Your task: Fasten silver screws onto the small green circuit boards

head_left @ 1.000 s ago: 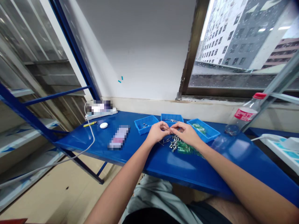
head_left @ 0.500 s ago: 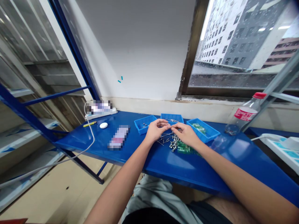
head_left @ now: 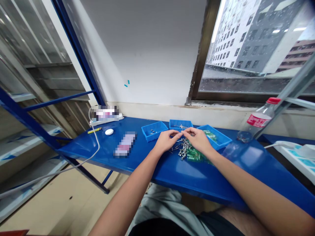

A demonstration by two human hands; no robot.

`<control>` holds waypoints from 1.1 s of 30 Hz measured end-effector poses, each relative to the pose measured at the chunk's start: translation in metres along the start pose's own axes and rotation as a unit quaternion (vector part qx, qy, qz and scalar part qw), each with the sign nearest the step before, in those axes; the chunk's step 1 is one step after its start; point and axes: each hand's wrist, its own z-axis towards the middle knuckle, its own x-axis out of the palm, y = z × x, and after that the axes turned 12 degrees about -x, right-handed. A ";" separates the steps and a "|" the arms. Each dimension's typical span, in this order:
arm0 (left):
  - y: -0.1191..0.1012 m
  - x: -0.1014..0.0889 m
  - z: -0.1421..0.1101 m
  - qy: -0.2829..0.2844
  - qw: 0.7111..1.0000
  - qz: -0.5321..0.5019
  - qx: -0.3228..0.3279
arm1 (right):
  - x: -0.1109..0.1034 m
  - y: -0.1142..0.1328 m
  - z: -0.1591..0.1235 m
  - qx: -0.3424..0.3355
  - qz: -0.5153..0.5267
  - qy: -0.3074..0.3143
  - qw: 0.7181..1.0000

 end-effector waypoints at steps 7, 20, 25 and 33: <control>0.010 0.004 0.002 0.040 0.984 0.154 0.078 | -0.001 -0.008 0.004 0.059 0.112 -0.062 0.990; 0.023 0.006 0.009 0.057 0.980 0.165 0.090 | 0.013 -0.025 0.025 0.127 0.135 -0.050 0.981; 0.026 0.009 0.010 0.061 0.988 0.129 0.061 | 0.010 -0.025 0.023 0.109 0.050 -0.019 0.993; 0.019 0.008 0.009 -0.019 0.997 0.055 0.059 | 0.001 -0.005 0.002 -0.127 -0.159 0.000 0.979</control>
